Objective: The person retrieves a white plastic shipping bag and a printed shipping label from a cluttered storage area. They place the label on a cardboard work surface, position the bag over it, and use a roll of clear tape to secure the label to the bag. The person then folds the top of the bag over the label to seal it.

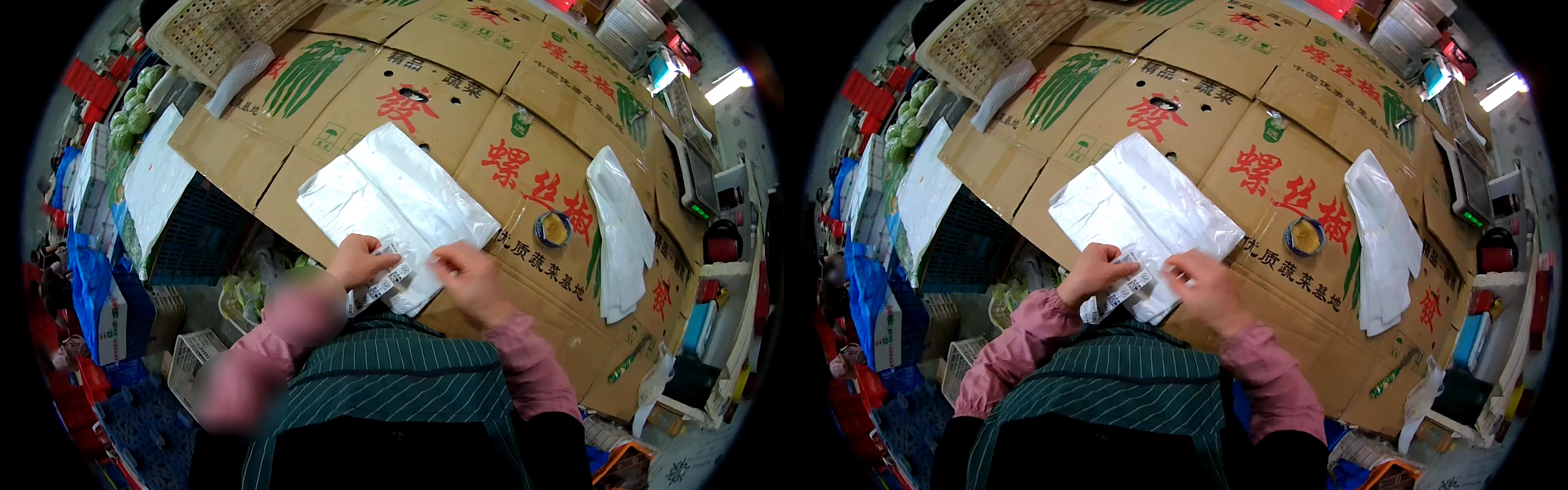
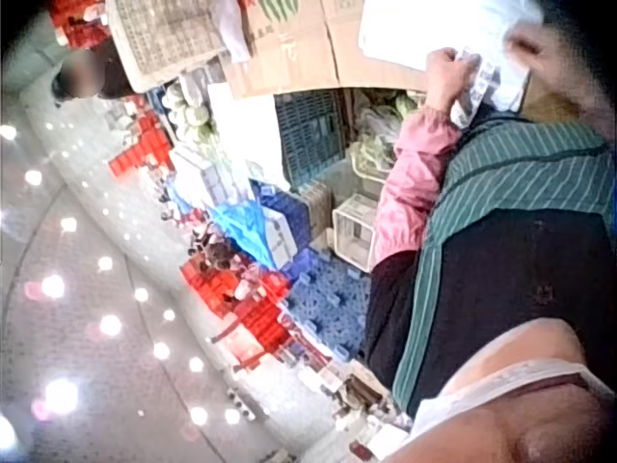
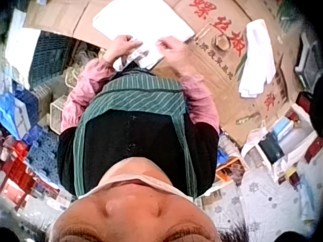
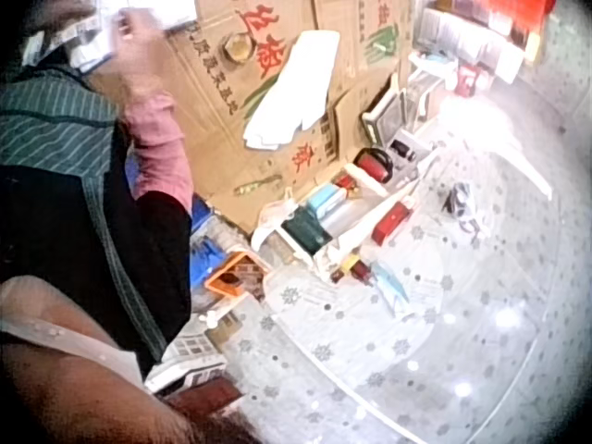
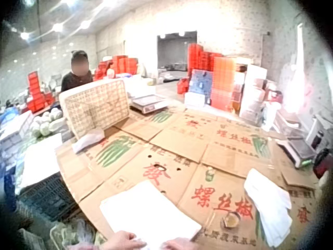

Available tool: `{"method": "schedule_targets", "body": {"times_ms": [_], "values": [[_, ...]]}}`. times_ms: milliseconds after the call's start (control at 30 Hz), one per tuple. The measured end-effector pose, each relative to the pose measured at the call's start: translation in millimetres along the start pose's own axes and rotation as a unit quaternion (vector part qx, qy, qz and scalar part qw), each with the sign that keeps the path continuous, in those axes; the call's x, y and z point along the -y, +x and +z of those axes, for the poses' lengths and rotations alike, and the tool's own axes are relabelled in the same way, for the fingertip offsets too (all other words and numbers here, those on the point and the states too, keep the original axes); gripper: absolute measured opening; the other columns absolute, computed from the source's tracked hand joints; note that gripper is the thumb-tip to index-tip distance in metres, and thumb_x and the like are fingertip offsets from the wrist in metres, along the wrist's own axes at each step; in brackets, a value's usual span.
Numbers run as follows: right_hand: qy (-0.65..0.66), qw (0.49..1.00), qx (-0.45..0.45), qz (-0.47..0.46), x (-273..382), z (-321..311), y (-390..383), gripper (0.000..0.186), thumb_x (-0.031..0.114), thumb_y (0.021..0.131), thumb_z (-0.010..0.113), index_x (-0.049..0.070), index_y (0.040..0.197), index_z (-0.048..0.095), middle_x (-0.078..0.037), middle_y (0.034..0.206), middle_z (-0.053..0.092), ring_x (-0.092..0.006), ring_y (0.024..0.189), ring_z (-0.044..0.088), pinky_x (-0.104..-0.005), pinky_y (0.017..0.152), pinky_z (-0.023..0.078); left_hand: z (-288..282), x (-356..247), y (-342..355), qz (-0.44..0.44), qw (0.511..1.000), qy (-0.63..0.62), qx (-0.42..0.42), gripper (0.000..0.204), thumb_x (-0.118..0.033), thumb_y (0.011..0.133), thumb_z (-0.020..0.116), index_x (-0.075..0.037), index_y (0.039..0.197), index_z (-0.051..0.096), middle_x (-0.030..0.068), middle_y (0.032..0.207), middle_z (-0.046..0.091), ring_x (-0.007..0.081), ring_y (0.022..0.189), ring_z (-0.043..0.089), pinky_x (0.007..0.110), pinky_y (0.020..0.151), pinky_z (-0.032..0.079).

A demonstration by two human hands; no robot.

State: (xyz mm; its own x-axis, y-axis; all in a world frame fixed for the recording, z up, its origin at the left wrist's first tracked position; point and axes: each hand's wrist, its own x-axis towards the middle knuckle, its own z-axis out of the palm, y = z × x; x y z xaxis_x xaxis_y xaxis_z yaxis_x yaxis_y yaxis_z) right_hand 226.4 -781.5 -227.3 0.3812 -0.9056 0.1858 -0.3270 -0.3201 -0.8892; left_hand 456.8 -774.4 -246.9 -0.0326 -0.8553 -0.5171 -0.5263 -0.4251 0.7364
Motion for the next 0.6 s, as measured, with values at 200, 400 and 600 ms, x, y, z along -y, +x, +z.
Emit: {"method": "schedule_targets", "body": {"times_ms": [200, 400, 600], "values": [[-0.144, 0.981, 0.105, -0.081, -25.5, 48.1, -22.1, 0.017, 0.024, 0.075, 0.069, 0.008, 0.081, 0.064, -0.006, 0.080, 0.059, -0.0258, 0.079, 0.057, -0.0349, 0.066, 0.047, -6.8, 14.1, -6.1, 0.032, 0.992, 0.125, -0.008, 0.045, -0.039, 0.072, 0.074, 0.004, 0.080, 0.066, 0.0078, 0.059, 0.056, 0.0096, 0.053, 0.050, 0.028, 0.048, 0.039], [0.042, 0.995, 0.061, 0.067, -30.1, 31.3, -21.3, 0.012, 0.015, 0.080, 0.066, 0.004, 0.086, 0.067, -0.008, 0.079, 0.062, -0.0196, 0.075, 0.058, -0.0293, 0.065, 0.047, -48.3, 29.8, -41.4, -0.071, 0.952, -0.278, 0.105, 0.018, -0.011, 0.081, 0.070, 0.002, 0.093, 0.068, 0.0053, 0.078, 0.067, 0.0099, 0.065, 0.061, 0.022, 0.059, 0.047], [0.140, 0.964, -0.171, 0.149, -46.8, -35.5, 3.1, 0.012, 0.007, 0.087, 0.060, -0.002, 0.094, 0.064, 0.001, 0.080, 0.061, -0.0052, 0.069, 0.053, -0.0201, 0.062, 0.043, -17.5, 26.6, -55.9, 0.018, 0.973, -0.201, 0.115, 0.013, -0.010, 0.083, 0.068, 0.001, 0.088, 0.070, 0.0002, 0.076, 0.066, 0.0062, 0.068, 0.057, 0.022, 0.061, 0.045]]}}
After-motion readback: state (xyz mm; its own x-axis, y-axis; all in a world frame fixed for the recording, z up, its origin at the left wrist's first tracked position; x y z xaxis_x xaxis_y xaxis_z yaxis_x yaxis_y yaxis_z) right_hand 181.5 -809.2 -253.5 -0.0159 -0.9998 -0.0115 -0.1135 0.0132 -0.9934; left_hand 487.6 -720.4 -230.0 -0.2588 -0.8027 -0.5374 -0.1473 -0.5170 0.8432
